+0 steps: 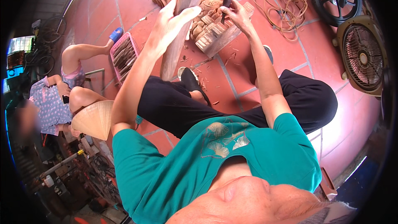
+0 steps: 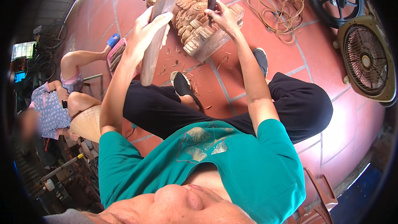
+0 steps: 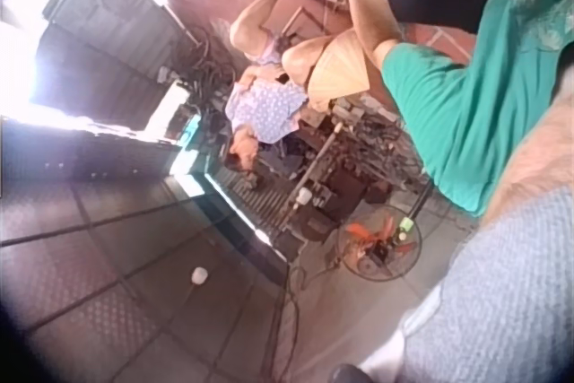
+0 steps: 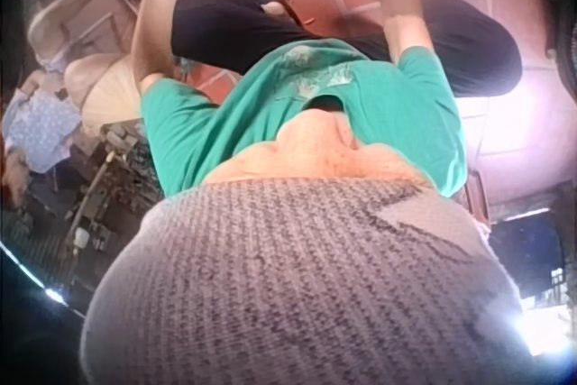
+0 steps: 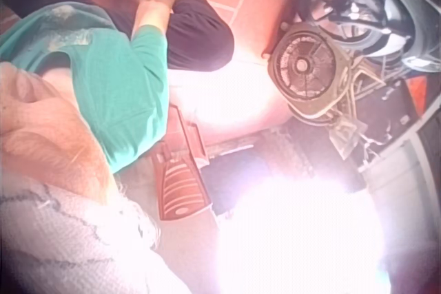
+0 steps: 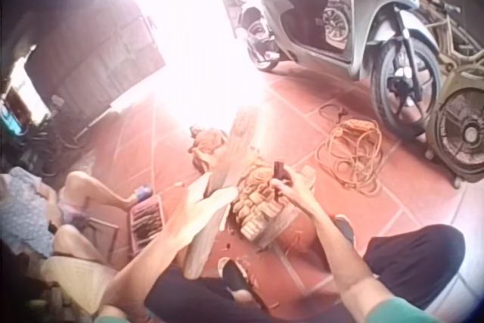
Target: The person sits on the floor and carves a wooden sculpture using a chisel and mallet. They repeatedly strike the chisel to shape the wood, with wood shavings accumulating around the work area.
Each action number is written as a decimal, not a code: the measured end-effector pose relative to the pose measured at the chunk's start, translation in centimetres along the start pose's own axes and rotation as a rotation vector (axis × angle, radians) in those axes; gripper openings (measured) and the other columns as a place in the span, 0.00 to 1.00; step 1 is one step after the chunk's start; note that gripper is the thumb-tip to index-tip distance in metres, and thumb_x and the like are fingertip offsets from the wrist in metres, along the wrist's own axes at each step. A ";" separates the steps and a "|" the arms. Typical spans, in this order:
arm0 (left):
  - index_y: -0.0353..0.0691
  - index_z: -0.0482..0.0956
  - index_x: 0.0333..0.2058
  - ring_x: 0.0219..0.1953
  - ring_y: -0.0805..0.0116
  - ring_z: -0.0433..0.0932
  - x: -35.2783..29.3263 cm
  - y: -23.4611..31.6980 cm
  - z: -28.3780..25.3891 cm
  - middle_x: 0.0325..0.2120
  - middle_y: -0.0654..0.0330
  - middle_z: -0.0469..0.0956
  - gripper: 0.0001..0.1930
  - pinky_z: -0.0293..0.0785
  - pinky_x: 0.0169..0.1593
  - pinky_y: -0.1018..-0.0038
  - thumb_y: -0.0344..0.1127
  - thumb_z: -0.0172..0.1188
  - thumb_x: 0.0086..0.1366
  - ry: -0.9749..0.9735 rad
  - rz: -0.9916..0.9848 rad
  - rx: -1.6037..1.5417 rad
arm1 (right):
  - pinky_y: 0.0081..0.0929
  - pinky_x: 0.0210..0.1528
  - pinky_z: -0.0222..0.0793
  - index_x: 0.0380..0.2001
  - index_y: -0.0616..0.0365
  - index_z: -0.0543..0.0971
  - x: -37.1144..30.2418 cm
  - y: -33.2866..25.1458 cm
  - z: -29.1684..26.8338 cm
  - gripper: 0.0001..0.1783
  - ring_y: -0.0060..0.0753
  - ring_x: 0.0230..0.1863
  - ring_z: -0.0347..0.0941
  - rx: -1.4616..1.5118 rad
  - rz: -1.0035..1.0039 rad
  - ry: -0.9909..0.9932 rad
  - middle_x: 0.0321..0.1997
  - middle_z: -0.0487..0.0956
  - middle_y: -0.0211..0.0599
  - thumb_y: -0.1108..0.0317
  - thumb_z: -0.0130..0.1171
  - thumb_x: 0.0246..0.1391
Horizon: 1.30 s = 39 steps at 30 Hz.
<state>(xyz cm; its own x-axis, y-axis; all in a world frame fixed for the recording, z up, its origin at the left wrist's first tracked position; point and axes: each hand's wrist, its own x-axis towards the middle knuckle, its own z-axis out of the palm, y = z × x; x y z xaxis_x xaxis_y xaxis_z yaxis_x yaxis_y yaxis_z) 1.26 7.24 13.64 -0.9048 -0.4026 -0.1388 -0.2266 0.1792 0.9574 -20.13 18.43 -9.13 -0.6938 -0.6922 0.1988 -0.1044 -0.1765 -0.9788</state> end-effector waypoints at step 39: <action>0.31 0.69 0.52 0.38 0.50 0.84 -3.7 -9.4 6.7 0.34 0.40 0.83 0.29 0.77 0.43 0.60 0.48 0.65 0.64 0.315 -0.121 0.220 | 0.37 0.34 0.66 0.40 0.58 0.75 -0.8 -3.1 1.2 0.20 0.39 0.29 0.74 -0.534 -0.115 -0.199 0.26 0.77 0.40 0.54 0.67 0.55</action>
<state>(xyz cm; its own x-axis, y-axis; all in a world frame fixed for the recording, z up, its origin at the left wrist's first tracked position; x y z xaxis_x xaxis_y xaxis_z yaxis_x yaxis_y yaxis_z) 4.31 13.10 3.46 -0.7199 -0.6817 -0.1302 -0.4278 0.2880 0.8568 -18.39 18.74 -6.21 -0.5147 -0.8167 0.2609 -0.5520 0.0828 -0.8297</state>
